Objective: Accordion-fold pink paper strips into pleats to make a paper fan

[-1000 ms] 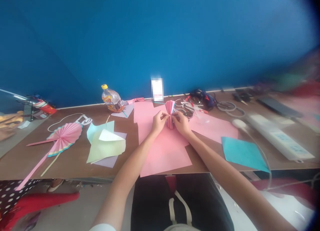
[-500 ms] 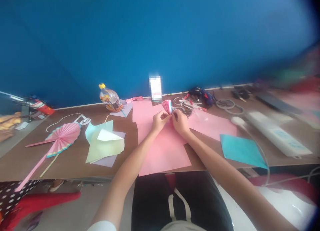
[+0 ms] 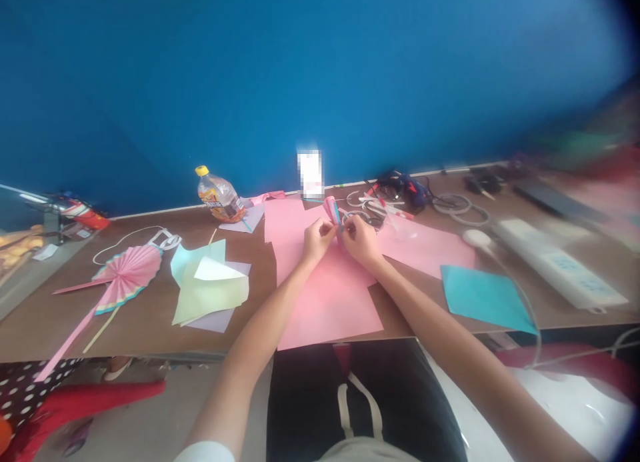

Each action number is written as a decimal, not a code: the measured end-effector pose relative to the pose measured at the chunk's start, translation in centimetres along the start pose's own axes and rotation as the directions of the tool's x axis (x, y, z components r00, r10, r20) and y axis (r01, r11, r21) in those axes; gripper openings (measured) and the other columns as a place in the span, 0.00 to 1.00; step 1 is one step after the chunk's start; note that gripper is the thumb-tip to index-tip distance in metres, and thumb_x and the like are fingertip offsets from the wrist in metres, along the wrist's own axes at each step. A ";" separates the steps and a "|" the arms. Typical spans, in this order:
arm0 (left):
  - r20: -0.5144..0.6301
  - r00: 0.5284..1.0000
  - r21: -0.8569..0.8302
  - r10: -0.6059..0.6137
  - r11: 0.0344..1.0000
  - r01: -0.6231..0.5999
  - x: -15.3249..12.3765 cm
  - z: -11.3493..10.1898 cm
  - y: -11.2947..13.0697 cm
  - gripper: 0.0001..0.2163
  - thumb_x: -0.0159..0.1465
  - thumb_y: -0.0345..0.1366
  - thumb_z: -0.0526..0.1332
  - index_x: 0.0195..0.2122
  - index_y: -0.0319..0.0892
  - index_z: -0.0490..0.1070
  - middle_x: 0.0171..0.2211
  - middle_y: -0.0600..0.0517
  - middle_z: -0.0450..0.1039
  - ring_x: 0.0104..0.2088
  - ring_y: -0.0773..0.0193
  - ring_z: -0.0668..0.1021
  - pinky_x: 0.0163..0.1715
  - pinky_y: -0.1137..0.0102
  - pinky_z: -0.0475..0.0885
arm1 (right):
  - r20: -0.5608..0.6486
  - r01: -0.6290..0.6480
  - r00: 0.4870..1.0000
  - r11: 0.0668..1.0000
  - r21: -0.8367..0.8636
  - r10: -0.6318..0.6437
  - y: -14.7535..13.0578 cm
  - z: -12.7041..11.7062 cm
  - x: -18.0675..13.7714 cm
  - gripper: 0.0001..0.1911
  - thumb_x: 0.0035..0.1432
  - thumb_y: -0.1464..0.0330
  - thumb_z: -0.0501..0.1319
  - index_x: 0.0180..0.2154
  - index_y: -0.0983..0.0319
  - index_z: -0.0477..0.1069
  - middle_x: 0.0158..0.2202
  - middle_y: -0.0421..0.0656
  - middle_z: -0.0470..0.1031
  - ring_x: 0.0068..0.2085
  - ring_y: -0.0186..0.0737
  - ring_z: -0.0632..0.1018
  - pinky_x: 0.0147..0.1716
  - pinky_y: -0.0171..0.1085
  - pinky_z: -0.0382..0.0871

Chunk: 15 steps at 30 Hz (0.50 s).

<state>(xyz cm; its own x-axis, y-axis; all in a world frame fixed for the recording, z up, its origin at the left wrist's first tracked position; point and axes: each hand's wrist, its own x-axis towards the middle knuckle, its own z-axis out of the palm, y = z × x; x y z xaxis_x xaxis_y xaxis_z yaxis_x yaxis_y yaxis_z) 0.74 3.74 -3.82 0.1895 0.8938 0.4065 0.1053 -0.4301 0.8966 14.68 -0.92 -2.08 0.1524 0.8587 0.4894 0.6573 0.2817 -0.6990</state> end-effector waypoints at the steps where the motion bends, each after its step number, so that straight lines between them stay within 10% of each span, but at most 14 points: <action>1: 0.004 1.000 0.001 0.000 1.000 0.000 0.0 0.0 0.0 0.13 0.56 0.46 0.64 0.28 0.40 0.69 0.28 0.52 0.74 0.29 0.68 0.74 0.33 0.73 0.69 | -0.003 0.002 1.000 1.000 0.014 -0.002 0.1 -0.1 0.1 0.04 0.54 0.67 0.55 0.32 0.60 0.66 0.27 0.41 0.73 0.25 0.37 0.70 0.26 0.34 0.60; 15: 0.121 0.990 -0.103 -0.077 0.991 0.089 0.2 0.0 -0.1 0.15 0.53 0.46 0.66 0.29 0.39 0.69 0.28 0.52 0.73 0.30 0.67 0.75 0.35 0.70 0.70 | -0.130 0.180 0.977 0.980 0.083 -0.169 -0.2 -1.4 0.5 0.11 0.60 0.68 0.52 0.35 0.59 0.74 0.37 0.46 0.75 0.38 0.42 0.75 0.40 0.39 0.68</action>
<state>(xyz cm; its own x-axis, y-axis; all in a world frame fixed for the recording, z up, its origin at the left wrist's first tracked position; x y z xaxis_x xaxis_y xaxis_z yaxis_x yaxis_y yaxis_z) 0.77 4.01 -3.82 0.2973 0.9023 0.3123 0.0206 -0.3331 0.9427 15.64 -1.16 -0.97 0.1343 0.7355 0.6641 0.6107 0.4664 -0.6400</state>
